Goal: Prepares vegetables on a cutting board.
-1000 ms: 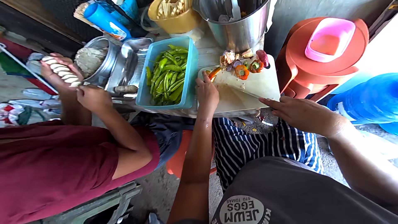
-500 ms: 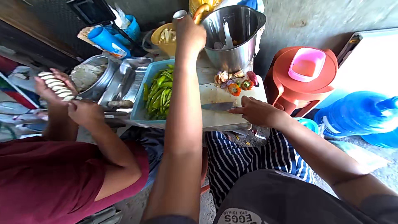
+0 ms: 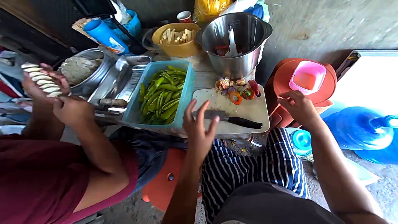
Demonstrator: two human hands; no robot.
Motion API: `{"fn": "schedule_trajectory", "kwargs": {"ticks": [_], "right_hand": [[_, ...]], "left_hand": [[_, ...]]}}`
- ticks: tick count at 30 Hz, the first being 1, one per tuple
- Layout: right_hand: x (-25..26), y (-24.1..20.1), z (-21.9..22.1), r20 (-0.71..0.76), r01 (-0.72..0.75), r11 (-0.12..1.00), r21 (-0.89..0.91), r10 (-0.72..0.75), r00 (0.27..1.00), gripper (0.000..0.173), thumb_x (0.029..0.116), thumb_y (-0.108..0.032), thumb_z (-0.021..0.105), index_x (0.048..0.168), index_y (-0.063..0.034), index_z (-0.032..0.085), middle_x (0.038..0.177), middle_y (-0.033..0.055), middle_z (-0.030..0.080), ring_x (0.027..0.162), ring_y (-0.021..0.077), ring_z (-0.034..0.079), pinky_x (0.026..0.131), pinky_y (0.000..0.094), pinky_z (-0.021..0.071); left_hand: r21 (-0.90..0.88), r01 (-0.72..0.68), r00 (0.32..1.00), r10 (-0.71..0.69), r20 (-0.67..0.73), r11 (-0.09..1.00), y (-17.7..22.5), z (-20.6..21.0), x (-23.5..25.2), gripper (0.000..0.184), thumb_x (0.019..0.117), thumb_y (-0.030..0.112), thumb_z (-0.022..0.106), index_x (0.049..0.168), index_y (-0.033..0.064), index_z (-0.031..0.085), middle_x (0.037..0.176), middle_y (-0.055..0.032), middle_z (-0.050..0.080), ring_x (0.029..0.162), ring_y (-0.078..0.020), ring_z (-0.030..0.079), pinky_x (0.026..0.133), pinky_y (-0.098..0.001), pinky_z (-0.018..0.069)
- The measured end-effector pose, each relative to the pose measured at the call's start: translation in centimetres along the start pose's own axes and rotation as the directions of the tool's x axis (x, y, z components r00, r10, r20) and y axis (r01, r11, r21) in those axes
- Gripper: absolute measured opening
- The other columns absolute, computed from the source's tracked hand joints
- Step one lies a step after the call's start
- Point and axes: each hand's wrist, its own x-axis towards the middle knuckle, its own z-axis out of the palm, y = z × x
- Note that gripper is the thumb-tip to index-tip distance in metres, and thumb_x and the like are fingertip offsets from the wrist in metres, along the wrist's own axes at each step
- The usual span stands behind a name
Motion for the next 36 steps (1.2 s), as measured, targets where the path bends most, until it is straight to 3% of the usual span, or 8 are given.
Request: {"fn": "schedule_trajectory", "kwargs": {"ticks": [3,7,9,11,14,19,30,36], "right_hand": [[0.2,0.6,1.5,0.143,-0.219,0.973,0.068,0.207,0.968,0.045,0.1085,-0.026,0.053,0.143,0.0028,0.052,0.127,0.0277,0.063,0.114,0.0426,0.063,0.099,0.0609,0.0485],[0.7,-0.6,3.7,0.211,-0.363,0.888,0.283,0.311,0.927,0.047,0.1103,-0.021,0.048,0.153,-0.0014,0.042,0.118,0.0236,0.067,0.092,0.0284,0.069,0.083,0.0459,0.0564],[1.6,-0.5,4.8,0.125,-0.288,0.911,0.295,0.262,0.957,0.055,0.1083,-0.018,0.052,0.157,-0.0002,0.034,0.136,0.0241,0.060,0.112,0.0287,0.066,0.096,0.0435,0.0539],[2.9,-0.5,5.4,0.097,-0.194,0.967,0.166,0.180,0.979,0.066,0.1079,-0.026,0.052,0.161,0.0012,0.024,0.159,0.0258,0.039,0.145,0.0368,0.041,0.119,0.0535,0.0326],[4.4,-2.9,5.6,0.200,-0.129,0.966,-0.225,0.176,0.964,0.080,0.1065,-0.051,0.045,0.163,0.0004,0.020,0.171,0.0206,0.014,0.158,0.0444,0.004,0.120,0.0715,0.0028],[6.2,-7.5,7.2,0.299,-0.065,0.901,-0.430,0.210,0.931,0.085,0.1058,-0.055,0.044,0.162,0.0032,0.019,0.170,0.0228,0.016,0.158,0.0410,-0.004,0.120,0.0682,-0.0117],[10.1,-12.9,11.6,0.567,0.102,0.972,-0.212,0.037,0.823,0.079,0.1067,-0.042,0.052,0.164,-0.0029,0.014,0.169,0.0234,0.016,0.156,0.0443,0.014,0.125,0.0583,0.0124],[9.3,-13.5,8.7,0.229,0.286,0.956,-0.072,-0.263,0.937,0.031,0.1001,-0.005,0.062,0.129,0.0040,0.065,0.129,0.0255,0.063,0.121,0.0432,0.060,0.102,0.0548,0.0496]], "left_hand": [[0.043,0.055,0.996,-0.051,-0.070,0.998,-0.8,3.1,-4.8,0.069,0.0946,0.042,0.068,0.146,-0.0011,0.052,0.151,-0.0336,0.043,0.139,-0.0559,0.039,0.109,-0.0725,0.0319],[-0.016,0.146,0.969,-0.146,-0.198,0.989,-1.5,4.2,-6.7,0.057,0.0977,0.029,0.064,0.138,-0.0114,0.053,0.134,-0.0375,0.053,0.122,-0.0460,0.054,0.098,-0.0515,0.0497],[-0.054,0.141,0.968,-0.149,-0.200,0.989,-1.9,3.9,-6.8,0.051,0.0965,0.022,0.065,0.133,-0.0124,0.056,0.129,-0.0360,0.056,0.115,-0.0405,0.060,0.093,-0.0452,0.0536],[-0.039,0.101,0.979,-0.107,-0.176,0.994,-2.2,3.7,-6.8,0.049,0.0934,0.021,0.069,0.129,-0.0115,0.060,0.126,-0.0339,0.060,0.115,-0.0405,0.061,0.096,-0.0467,0.0533],[0.086,0.055,0.986,-0.041,-0.161,0.995,-2.4,3.6,-6.7,0.044,0.0938,0.024,0.069,0.123,-0.0081,0.067,0.122,-0.0289,0.067,0.115,-0.0425,0.065,0.099,-0.0500,0.0532],[0.296,0.012,0.977,0.051,-0.206,0.955,-3.4,3.4,-6.2,0.044,0.0941,0.038,0.066,0.114,0.0001,0.074,0.111,-0.0187,0.074,0.102,-0.0362,0.071,0.094,-0.0533,0.0514],[0.308,-0.002,0.966,0.081,-0.244,0.951,-3.9,3.5,-6.2,0.042,0.0929,0.039,0.067,0.110,0.0014,0.075,0.108,-0.0161,0.075,0.100,-0.0314,0.072,0.095,-0.0484,0.0511],[0.280,0.011,0.962,0.066,-0.264,0.960,-3.9,3.6,-6.2,0.041,0.0912,0.037,0.069,0.109,0.0009,0.075,0.109,-0.0159,0.075,0.101,-0.0321,0.071,0.096,-0.0491,0.0501]]}}
